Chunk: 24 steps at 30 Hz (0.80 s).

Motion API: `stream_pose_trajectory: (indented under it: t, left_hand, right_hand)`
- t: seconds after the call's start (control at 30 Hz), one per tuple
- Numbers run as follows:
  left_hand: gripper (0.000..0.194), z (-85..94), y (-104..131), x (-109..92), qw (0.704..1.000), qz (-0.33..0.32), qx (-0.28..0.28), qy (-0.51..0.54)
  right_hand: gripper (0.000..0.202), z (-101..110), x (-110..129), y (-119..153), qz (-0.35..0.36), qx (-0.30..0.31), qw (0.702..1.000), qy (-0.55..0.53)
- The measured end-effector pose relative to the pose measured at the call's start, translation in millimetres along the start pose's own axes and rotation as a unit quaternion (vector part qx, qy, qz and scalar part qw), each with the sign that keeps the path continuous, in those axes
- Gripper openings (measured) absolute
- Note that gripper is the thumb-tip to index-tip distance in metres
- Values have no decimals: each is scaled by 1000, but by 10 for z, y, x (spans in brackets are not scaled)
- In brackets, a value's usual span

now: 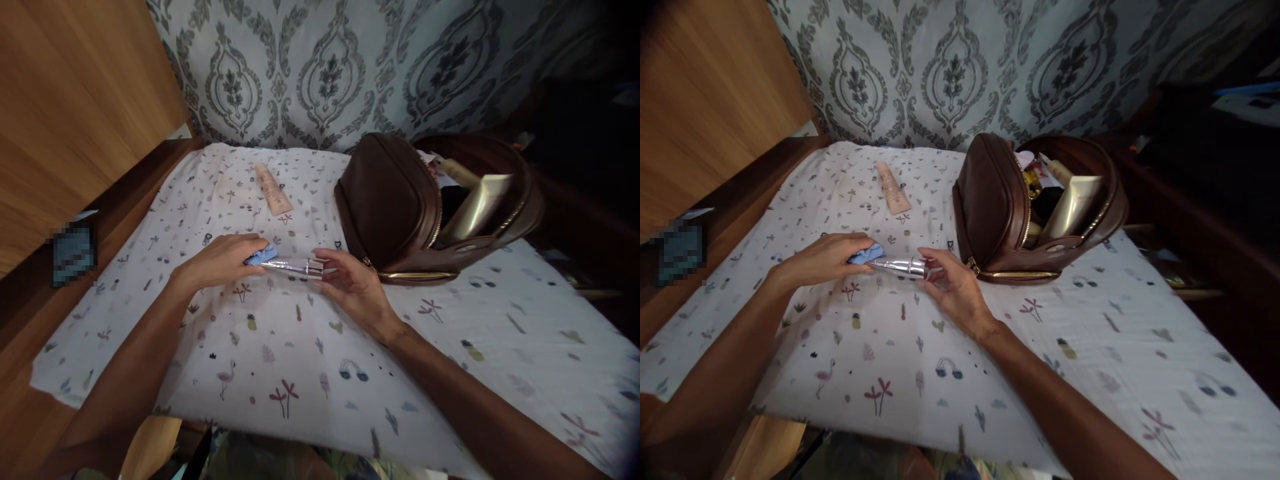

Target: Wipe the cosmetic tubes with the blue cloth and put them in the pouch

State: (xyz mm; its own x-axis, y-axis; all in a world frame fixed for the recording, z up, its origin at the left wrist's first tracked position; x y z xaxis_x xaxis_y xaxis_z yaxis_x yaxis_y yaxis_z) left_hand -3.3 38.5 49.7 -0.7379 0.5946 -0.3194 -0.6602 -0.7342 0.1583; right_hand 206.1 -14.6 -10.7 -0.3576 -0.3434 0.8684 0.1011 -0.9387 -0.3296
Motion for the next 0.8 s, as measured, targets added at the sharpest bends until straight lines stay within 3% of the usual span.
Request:
stream_pose_trajectory:
  t: [0.13,0.33,0.4,0.5,0.57,0.63,0.7,0.8]
  left_hand:
    - [18,-11,-9,-18,1000,2,10,-8]
    - [20,-16,1,-13,999,-14,4,-33]
    - [23,8,9,-46,998,-34,-31,-43]
    - [37,35,27,-237,983,-103,-133,-73]
    - [43,-16,43,-435,962,-161,-197,-98]
    - [41,-133,46,-620,944,-213,-221,-124]
    - [37,-255,25,-716,938,-236,-205,-149]
    - [35,-300,-17,-628,954,-211,-148,-154]
  right_hand:
    - [59,16,-57,-3,-41,4,999,10]
    - [38,16,-32,-5,-60,28,995,76]
    - [36,24,-22,-7,-65,23,995,67]
    - [34,25,-7,-12,-72,23,996,45]
    - [33,12,0,-13,-74,33,996,33]
    - [32,-1,3,-12,-73,42,996,23]
    - [33,-7,-6,-9,-76,46,996,19]
    - [37,-1,-41,-9,-94,42,994,20]
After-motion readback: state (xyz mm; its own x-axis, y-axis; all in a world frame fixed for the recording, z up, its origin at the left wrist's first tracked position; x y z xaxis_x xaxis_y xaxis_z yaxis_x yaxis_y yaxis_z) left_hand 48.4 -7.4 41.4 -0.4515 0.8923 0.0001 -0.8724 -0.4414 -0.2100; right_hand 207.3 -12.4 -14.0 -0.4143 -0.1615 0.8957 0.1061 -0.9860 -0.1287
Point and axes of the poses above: each hand's wrist, its own y-axis away from the middle knuckle, its own z-axis out of the back of the hand, x = y × z, the point moved 6 cm from there along -y, towards the middle knuckle, and after that the axes turned 8 degrees about y, right-handed, at the moved point
